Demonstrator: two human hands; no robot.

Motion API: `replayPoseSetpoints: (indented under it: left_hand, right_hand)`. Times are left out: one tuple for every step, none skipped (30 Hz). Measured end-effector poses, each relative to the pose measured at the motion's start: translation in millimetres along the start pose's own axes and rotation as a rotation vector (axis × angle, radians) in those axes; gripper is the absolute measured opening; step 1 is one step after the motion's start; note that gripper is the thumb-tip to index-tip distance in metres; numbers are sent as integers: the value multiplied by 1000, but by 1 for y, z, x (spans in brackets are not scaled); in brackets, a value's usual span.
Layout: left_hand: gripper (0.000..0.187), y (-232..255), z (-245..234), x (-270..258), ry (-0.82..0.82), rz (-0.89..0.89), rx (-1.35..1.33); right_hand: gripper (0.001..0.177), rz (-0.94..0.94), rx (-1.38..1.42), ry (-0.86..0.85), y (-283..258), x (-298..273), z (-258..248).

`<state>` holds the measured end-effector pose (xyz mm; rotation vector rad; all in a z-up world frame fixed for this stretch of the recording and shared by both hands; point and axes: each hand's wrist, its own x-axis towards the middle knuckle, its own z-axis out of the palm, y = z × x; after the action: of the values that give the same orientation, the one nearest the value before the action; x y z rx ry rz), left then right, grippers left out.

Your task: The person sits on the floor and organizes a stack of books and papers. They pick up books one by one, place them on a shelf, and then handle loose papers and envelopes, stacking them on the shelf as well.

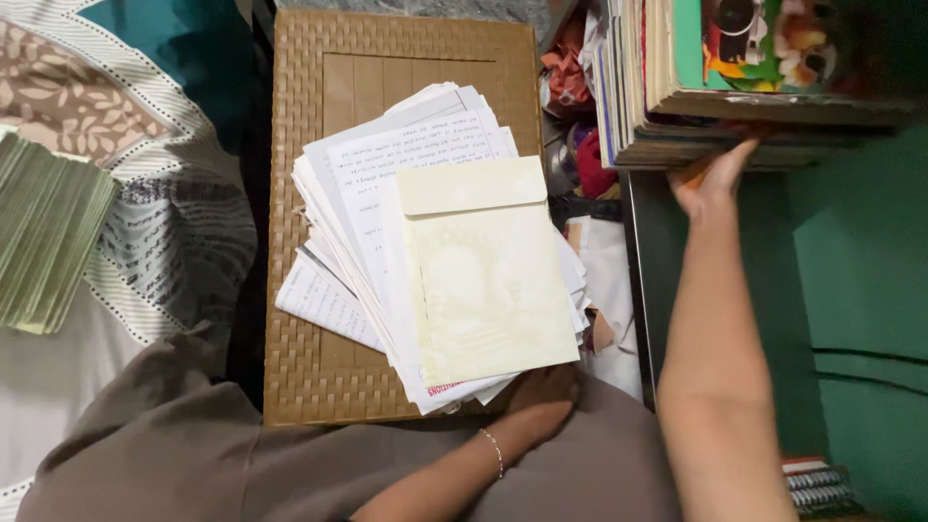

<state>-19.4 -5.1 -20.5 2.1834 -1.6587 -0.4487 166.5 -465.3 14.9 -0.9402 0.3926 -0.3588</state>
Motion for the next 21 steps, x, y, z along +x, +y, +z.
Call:
replayPoseSetpoints:
  left_hand:
    - [34, 2, -2, -2, -22, 8, 37]
    - [34, 4, -3, -4, -45, 16, 74]
    - [35, 4, -5, -6, -68, 29, 114]
    - [33, 4, -6, -9, -30, -19, -17]
    - [32, 4, -6, -10, 10, -65, -150]
    - [32, 4, -6, -12, 50, -110, -283]
    - [31, 3, -6, -9, 58, -80, -218]
    - [31, 2, -6, -6, 66, -50, -153]
    - [31, 3, -4, -7, 68, -18, -91]
    - [31, 4, -3, -9, 82, -6, -74]
    - [31, 2, -3, -9, 101, 9, -55]
    - [31, 0, -4, -8, 121, 24, -37]
    - [34, -4, -7, -7, 106, 19, -79]
    - [38, -6, -10, -5, 91, 14, -122]
    - [41, -5, -13, -6, 71, 5, -171]
    - [44, -4, -17, -9, 77, 16, -212]
    - [47, -3, -23, -11, 85, 24, -252]
    - [51, -1, -30, -15, 94, 32, -292]
    - [46, 4, -38, -26, 77, 46, -368]
    - [42, 9, -48, -41, 61, 60, -444]
    - [37, 7, -64, -56, 47, 73, -508]
  right_hand:
    - [117, 4, -4, 64, 1, -6, 1]
    - [116, 8, -7, 128, 9, -17, 1]
    - [115, 7, -9, 193, 16, -29, 1]
    - [111, -7, 8, 217, 24, -38, 3]
    - [106, -23, 24, 240, 29, -47, 4]
    - [103, -39, 40, 262, 32, -57, 5]
    - [98, -10, 91, 305, 35, -67, 7]
    - [95, 20, 141, 347, 39, -76, 11]
    - [87, 57, 100, 315, 44, -88, 17]
    - [79, 95, 58, 282, 50, -101, 25]
    - [74, 128, -22, 270, 58, -117, 37]
    - [70, 167, -151, 257, 69, -136, 51]
    - [66, 209, -315, 241, 82, -156, 68]
    - [62, 232, -474, 239, 87, -174, 84]
    - [58, 243, -610, 254, 88, -195, 99]
    - [55, 251, -729, 266, 91, -214, 114]
    - [56, 263, -855, 289, 91, -231, 130]
    - [58, 168, -949, 302, 91, -248, 144]
    - [59, 75, -1036, 315, 94, -267, 157]
    - [61, -20, -1122, 328, 94, -285, 167]
    - [66, -62, -1155, 321, 94, -298, 178]
